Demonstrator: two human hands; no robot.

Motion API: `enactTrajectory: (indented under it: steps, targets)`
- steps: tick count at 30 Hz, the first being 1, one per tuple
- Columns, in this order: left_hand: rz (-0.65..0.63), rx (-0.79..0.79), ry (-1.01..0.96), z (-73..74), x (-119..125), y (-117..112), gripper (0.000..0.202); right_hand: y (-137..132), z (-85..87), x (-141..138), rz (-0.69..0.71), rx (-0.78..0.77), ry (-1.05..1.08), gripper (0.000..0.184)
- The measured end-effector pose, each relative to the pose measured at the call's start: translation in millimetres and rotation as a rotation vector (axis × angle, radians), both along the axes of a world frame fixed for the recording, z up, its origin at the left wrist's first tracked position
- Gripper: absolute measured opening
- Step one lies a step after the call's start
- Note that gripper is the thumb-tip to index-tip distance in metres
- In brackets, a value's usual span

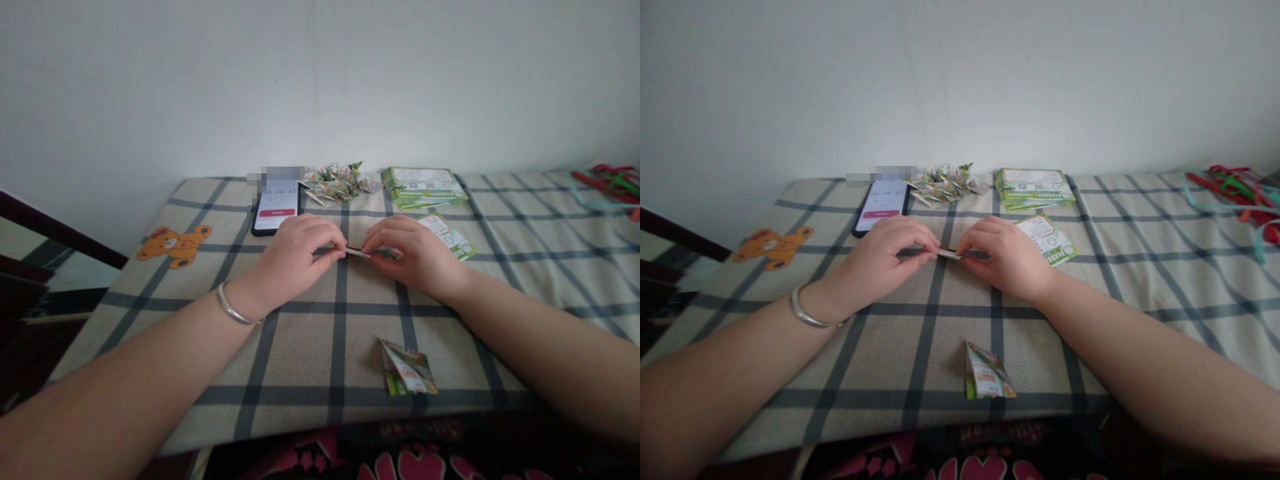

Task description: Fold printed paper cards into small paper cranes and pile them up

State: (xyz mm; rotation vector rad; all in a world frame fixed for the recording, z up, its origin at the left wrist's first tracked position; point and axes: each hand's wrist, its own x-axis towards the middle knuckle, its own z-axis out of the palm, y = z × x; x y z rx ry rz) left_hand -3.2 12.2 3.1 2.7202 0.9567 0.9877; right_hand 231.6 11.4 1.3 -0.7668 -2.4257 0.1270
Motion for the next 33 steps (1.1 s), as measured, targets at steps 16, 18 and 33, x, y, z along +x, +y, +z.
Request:
enactTrajectory:
  steps: [16,18,33]
  targets:
    - [-0.089,0.098,0.287,2.0,-2.0,-4.8,0.011,-3.4,0.8,1.6,0.0,0.043,-0.232,0.016]
    - [-0.09,0.079,0.286,2.4,-2.0,-5.1,0.01,-1.9,-0.2,1.7,-0.011,0.049,-0.237,0.017]
    - [-0.107,0.084,0.304,-0.8,-4.8,-1.5,0.01,-1.4,2.0,6.6,0.035,0.098,-0.267,0.022]
